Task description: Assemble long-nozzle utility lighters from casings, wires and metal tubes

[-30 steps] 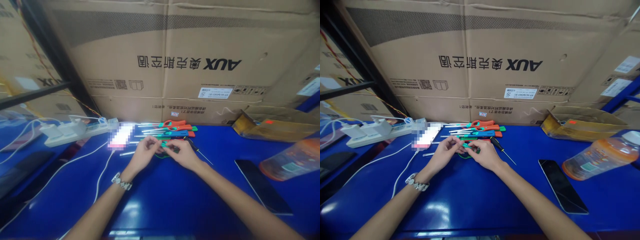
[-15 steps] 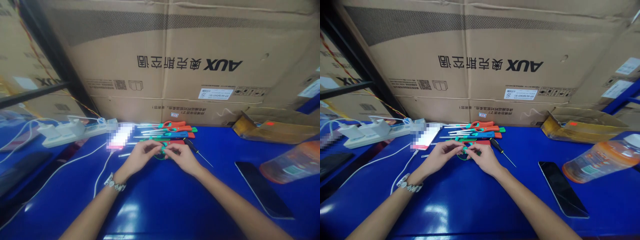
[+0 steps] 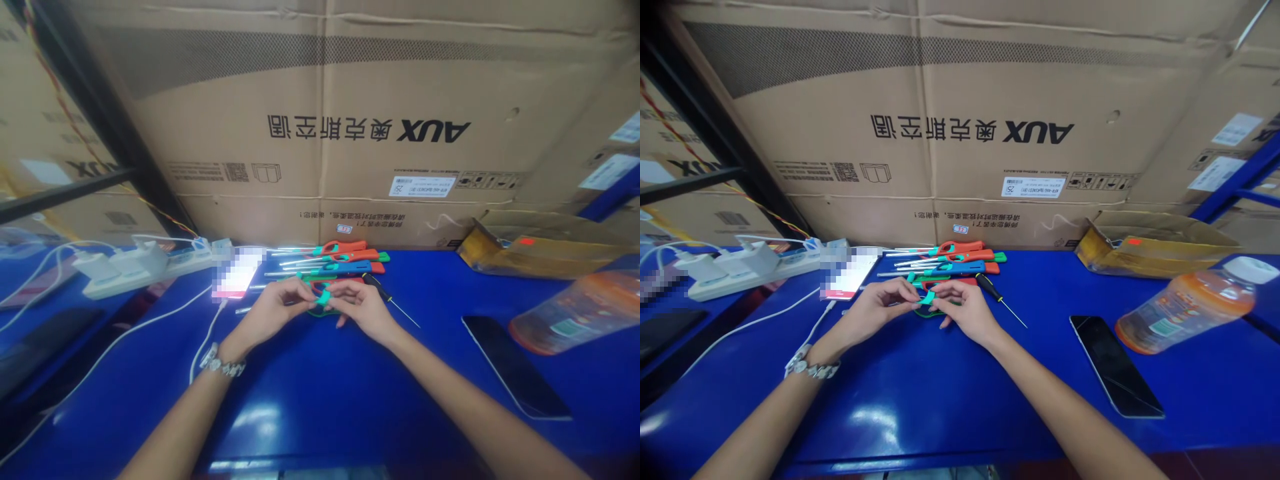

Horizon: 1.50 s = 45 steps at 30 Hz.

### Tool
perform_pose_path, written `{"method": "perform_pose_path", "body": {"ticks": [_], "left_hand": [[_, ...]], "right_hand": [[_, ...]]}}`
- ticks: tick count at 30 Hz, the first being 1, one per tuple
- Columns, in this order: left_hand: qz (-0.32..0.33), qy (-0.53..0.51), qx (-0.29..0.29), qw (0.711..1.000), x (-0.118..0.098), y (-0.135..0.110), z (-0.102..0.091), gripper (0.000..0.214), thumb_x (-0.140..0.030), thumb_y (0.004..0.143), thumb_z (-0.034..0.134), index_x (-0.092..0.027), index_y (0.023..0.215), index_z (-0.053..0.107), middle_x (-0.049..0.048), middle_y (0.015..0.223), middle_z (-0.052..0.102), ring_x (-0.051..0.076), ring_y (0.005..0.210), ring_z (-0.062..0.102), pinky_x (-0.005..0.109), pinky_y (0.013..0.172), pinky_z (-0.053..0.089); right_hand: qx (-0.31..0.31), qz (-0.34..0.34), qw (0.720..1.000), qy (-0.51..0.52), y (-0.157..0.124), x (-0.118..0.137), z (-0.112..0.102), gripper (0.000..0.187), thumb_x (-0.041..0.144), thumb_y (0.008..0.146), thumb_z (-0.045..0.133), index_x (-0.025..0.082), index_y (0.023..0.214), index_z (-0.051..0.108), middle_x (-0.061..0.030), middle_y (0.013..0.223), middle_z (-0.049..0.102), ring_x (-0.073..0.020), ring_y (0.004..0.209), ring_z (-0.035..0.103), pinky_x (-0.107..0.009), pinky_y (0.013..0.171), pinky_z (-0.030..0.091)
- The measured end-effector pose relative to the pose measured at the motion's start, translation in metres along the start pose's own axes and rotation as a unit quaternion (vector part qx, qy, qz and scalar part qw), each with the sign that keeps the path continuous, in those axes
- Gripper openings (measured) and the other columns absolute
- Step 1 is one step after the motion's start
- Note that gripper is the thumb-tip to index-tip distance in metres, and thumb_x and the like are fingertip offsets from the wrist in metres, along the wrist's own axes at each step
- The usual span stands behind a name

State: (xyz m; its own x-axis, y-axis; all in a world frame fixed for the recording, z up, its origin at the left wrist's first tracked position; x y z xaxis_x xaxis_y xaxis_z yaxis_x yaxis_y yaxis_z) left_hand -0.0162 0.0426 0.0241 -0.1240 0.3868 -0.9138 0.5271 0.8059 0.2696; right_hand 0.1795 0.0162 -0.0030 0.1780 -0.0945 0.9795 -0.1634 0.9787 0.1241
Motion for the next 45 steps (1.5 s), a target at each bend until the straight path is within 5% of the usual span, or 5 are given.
{"method": "perform_pose_path", "body": {"ticks": [6,22,27,31,45], "left_hand": [[-0.020,0.006,0.025,0.999,-0.003,-0.003,0.004,0.021,-0.032,0.080,0.074,-0.015,0.086,0.064,0.0044,0.088,0.069,0.014,0.079,0.065,0.031,0.078,0.055],[0.087,0.187,-0.022,0.978,-0.009,-0.004,0.014,0.019,-0.023,0.088,0.064,-0.018,0.106,0.065,0.0024,0.088,0.069,0.014,0.077,0.063,0.027,0.073,0.053],[0.064,0.189,-0.003,0.980,-0.012,-0.002,0.010,0.020,-0.030,0.094,0.057,-0.020,0.105,0.071,0.0047,0.093,0.071,0.016,0.079,0.064,0.027,0.071,0.051],[0.053,0.203,0.024,0.977,-0.008,0.000,0.008,0.028,-0.034,0.098,0.050,-0.019,0.096,0.073,0.0052,0.085,0.069,0.018,0.078,0.063,0.030,0.074,0.049],[0.026,0.179,0.043,0.983,0.001,-0.002,0.014,0.027,-0.034,0.100,0.045,-0.019,0.102,0.067,0.0026,0.085,0.070,0.016,0.074,0.065,0.028,0.071,0.050]], "right_hand": [[-0.017,-0.005,0.997,-0.076,-0.004,0.002,0.003,0.033,0.039,0.073,0.078,0.017,0.097,0.076,-0.0053,0.090,0.074,-0.0151,0.067,0.068,-0.026,0.049,0.060],[-0.050,-0.057,0.974,-0.212,-0.006,0.004,0.006,0.029,0.038,0.081,0.067,0.016,0.098,0.076,-0.0066,0.088,0.076,-0.0146,0.058,0.063,-0.027,0.052,0.052],[-0.028,-0.085,0.938,-0.335,-0.010,0.014,0.005,0.027,0.041,0.089,0.060,0.018,0.086,0.073,-0.0020,0.070,0.069,-0.0123,0.056,0.056,-0.025,0.056,0.044],[-0.016,-0.097,0.920,-0.381,-0.011,0.015,0.003,0.024,0.039,0.092,0.057,0.020,0.099,0.070,-0.0002,0.074,0.069,-0.0109,0.054,0.050,-0.024,0.053,0.039],[0.012,-0.140,0.894,-0.426,-0.008,0.012,-0.002,0.012,0.023,0.086,0.064,0.022,0.092,0.075,-0.0028,0.082,0.072,-0.0146,0.066,0.059,-0.028,0.066,0.046]]}}
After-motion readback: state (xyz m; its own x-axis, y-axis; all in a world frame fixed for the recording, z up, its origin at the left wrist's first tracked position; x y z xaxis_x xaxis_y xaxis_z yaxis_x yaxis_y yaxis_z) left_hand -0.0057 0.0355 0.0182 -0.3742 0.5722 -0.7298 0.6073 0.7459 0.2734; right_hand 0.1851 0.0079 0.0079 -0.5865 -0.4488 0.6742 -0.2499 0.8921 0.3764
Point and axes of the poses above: each hand's wrist, its own y-axis towards the middle knuckle, its own z-axis out of the palm, x = y × z, the point moved 2 cm from there along y, towards the middle knuckle
